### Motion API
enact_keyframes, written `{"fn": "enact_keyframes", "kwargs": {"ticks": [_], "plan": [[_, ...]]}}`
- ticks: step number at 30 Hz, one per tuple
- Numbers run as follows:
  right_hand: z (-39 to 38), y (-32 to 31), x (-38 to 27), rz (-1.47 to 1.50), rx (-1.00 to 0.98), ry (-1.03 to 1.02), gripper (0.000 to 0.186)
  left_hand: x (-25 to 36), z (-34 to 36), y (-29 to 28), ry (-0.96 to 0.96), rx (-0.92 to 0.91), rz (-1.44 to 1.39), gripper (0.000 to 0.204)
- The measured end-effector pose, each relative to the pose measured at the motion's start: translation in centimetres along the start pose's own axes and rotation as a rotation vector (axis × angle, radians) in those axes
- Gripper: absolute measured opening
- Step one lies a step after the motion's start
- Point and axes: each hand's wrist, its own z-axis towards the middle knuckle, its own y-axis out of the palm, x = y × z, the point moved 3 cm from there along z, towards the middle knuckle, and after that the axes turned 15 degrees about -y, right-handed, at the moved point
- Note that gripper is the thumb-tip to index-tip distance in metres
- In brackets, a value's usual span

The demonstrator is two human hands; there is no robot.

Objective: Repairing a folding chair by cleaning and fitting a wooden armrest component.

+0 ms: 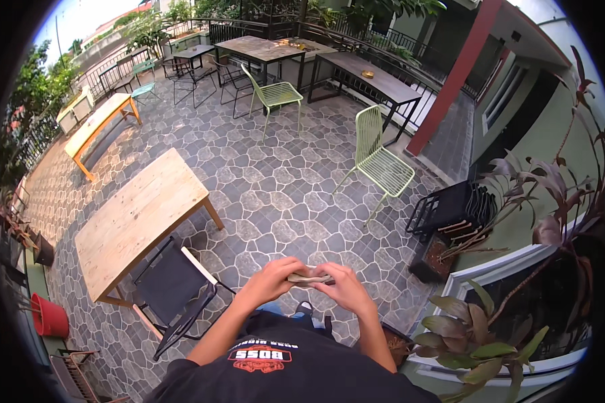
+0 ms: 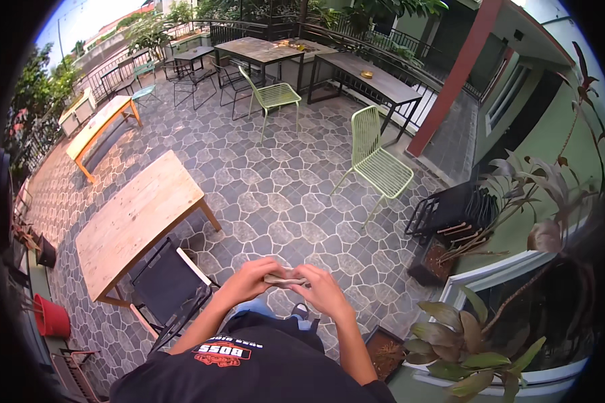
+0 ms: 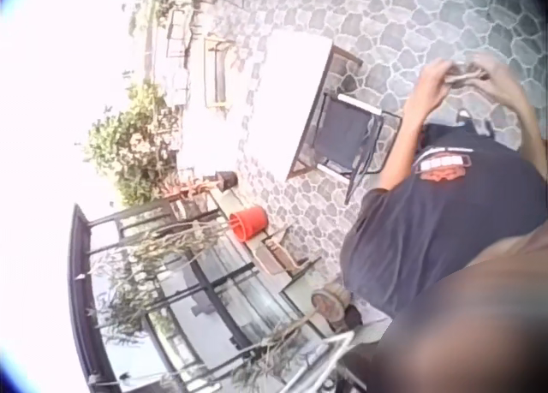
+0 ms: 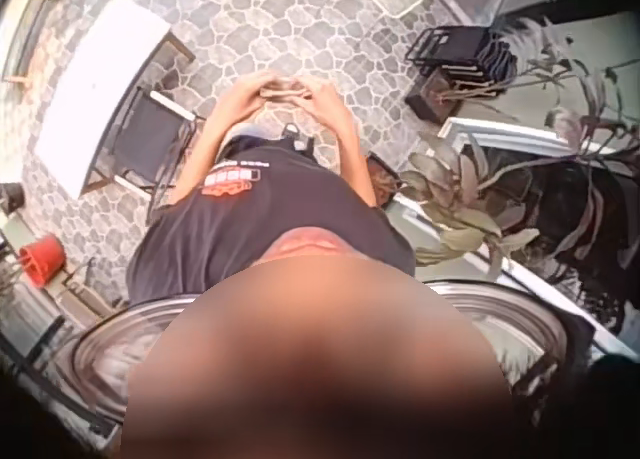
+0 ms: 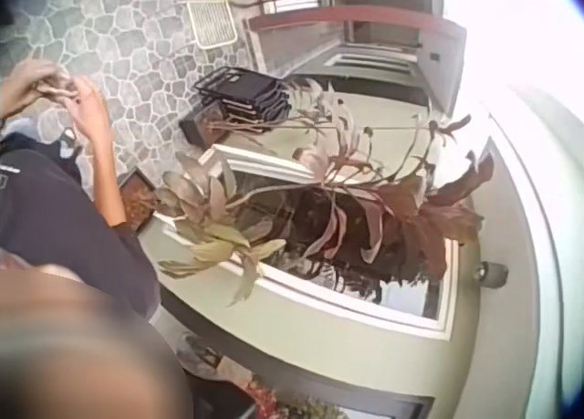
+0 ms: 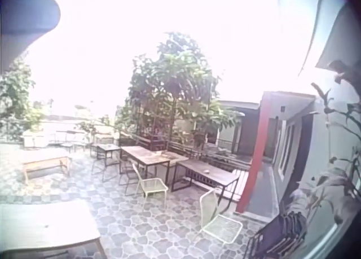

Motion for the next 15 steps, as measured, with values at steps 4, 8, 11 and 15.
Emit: {"fn": "enact_keyframes", "kwargs": {"ticks": [4,8,11,15], "plan": [[4.4,-1.5,2.6,0.037,-0.145,-0.156,0.021,0.5,0.3,-1.0,-0.120,0.184,-0.034,0.021],[10.0,-1.6,4.1,0.181,-0.211,-0.152,0.024,-0.7,0.2,-3.4,-0.383,0.319,-0.068,0.022],[13.9,-0.2,4.3,0.166,-0.249,-0.298,0.025,-2.6,-0.5,-5.3,-0.548,0.433,-0.151,0.025],[19.8,2.1,3.2,0.201,-0.316,-0.359,0.026,-7.4,-0.9,-7.2,-0.396,0.696,-0.396,0.026]]}}
